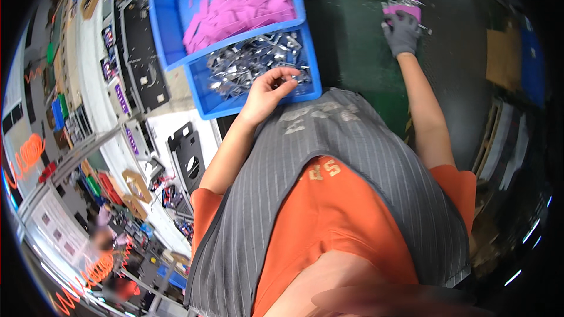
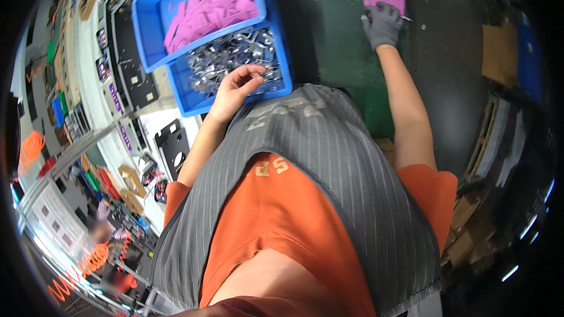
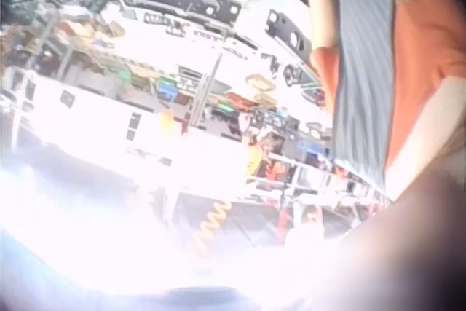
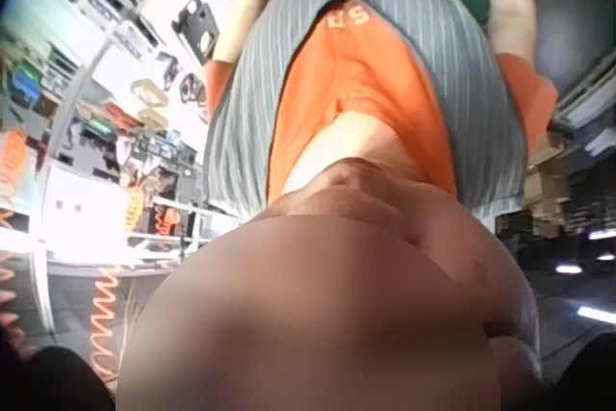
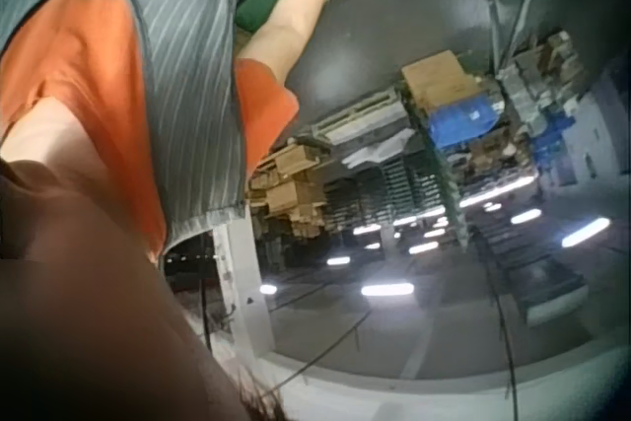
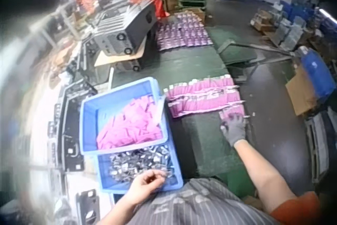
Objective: The recorder assembles small metal and pink plastic components and attaches them to a continuous strip.
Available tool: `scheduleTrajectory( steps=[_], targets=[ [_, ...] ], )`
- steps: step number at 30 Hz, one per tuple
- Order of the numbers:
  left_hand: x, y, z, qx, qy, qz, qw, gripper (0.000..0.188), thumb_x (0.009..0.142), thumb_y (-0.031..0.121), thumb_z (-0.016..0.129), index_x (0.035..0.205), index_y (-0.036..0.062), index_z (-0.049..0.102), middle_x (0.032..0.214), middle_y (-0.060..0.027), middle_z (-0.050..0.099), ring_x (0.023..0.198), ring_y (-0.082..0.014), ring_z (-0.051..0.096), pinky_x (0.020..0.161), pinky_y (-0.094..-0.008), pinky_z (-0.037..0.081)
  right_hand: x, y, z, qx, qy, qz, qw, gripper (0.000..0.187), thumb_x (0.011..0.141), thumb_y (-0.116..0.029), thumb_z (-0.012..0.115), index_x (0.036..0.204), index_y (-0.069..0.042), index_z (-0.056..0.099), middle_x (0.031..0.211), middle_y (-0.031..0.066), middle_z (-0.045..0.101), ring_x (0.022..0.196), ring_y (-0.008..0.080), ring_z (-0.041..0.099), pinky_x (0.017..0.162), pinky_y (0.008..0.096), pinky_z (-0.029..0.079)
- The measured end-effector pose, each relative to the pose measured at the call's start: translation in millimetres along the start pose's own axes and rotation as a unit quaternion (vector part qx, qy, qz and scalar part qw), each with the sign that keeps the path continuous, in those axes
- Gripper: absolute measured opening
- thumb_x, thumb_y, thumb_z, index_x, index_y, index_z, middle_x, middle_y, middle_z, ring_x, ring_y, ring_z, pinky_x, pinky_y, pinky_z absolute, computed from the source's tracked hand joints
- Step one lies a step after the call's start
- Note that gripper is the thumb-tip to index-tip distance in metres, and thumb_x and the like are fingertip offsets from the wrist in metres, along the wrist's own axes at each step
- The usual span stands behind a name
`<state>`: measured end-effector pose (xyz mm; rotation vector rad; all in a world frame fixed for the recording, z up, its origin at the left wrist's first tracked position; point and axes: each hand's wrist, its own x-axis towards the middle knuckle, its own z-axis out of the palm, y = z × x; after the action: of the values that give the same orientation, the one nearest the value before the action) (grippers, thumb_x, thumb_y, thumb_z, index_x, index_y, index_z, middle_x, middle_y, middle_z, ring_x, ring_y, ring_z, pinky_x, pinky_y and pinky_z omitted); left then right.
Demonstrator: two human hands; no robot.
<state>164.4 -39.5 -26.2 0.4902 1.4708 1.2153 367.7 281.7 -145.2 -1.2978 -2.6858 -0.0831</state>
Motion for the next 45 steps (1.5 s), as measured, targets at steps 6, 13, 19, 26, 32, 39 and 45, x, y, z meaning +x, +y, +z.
scheduleTrajectory(
  steps=[6,13,19,26,32,39,45],
  targets=[
    [-23,0,-39,0.026,0.145,0.044,0.988,0.014,0.086,0.007,0.064,0.097,0.0006,0.066,0.09,-0.0007,0.065,0.082,-0.0062,0.057,0.076,-0.02,0.045,-19,-115,-110,0.341,0.005,-0.346,0.874,0.017,0.078,-0.026,0.061,0.092,-0.016,0.063,0.097,0.0019,0.061,0.095,0.0223,0.055,0.081,0.0392,0.044],
    [-13,23,-50,0.113,0.181,0.157,0.964,0.01,0.082,0.006,0.067,0.091,0.0032,0.069,0.078,0.0022,0.057,0.062,-0.0031,0.044,0.057,-0.0184,0.036,-41,-270,-75,-0.021,-0.264,-0.34,0.902,0.07,0.075,-0.02,0.062,0.138,-0.012,0.035,0.134,0.0186,0.044,0.12,0.0348,0.046,0.099,0.0439,0.037],
    [-8,64,-57,0.207,0.199,0.248,0.925,0.01,0.079,0.004,0.068,0.089,0.0034,0.069,0.075,0.0009,0.057,0.059,-0.0042,0.042,0.054,-0.0195,0.036,-16,-301,-39,0.025,-0.326,-0.319,0.89,0.065,0.084,-0.028,0.053,0.142,-0.013,0.029,0.145,0.019,0.031,0.129,0.0354,0.037,0.102,0.0493,0.034],
    [60,93,-106,0.54,0.275,0.273,0.747,0.017,0.079,0.021,0.067,0.093,0.0119,0.07,0.086,-0.0074,0.066,0.075,-0.0267,0.061,0.068,-0.0354,0.049,-27,-289,-88,0.054,-0.414,-0.387,0.822,0.025,0.08,-0.007,0.053,0.101,-0.003,0.065,0.102,0.0153,0.066,0.096,0.032,0.063,0.079,0.0393,0.052],
    [90,103,-87,0.566,0.229,0.288,0.737,0.021,0.078,0.025,0.066,0.097,0.0154,0.068,0.093,-0.0065,0.065,0.09,-0.0289,0.059,0.079,-0.0381,0.049,-25,-248,-117,0.151,-0.354,-0.352,0.853,0.022,0.084,-0.019,0.051,0.099,-0.009,0.064,0.102,0.015,0.061,0.09,0.0332,0.062,0.078,0.0436,0.05],
    [107,95,-78,0.564,0.18,0.195,0.782,0.02,0.077,0.024,0.069,0.094,0.0131,0.07,0.087,-0.0055,0.069,0.083,-0.024,0.062,0.078,-0.0332,0.049,-40,-221,-124,0.343,-0.269,-0.33,0.838,0.026,0.086,-0.021,0.053,0.11,-0.014,0.063,0.1,0.0119,0.059,0.088,0.0301,0.061,0.077,0.0403,0.049],
    [66,114,-82,-0.084,0.196,0.103,0.972,0.02,0.079,0.018,0.073,0.092,0.0037,0.068,0.075,0.0045,0.06,0.063,-0.0029,0.047,0.057,-0.0176,0.037,-34,-188,-138,0.642,-0.505,-0.055,0.574,0.031,0.088,-0.016,0.055,0.118,-0.008,0.059,0.091,0.0039,0.062,0.08,0.0094,0.057,0.071,0.0237,0.048]
  ],
)
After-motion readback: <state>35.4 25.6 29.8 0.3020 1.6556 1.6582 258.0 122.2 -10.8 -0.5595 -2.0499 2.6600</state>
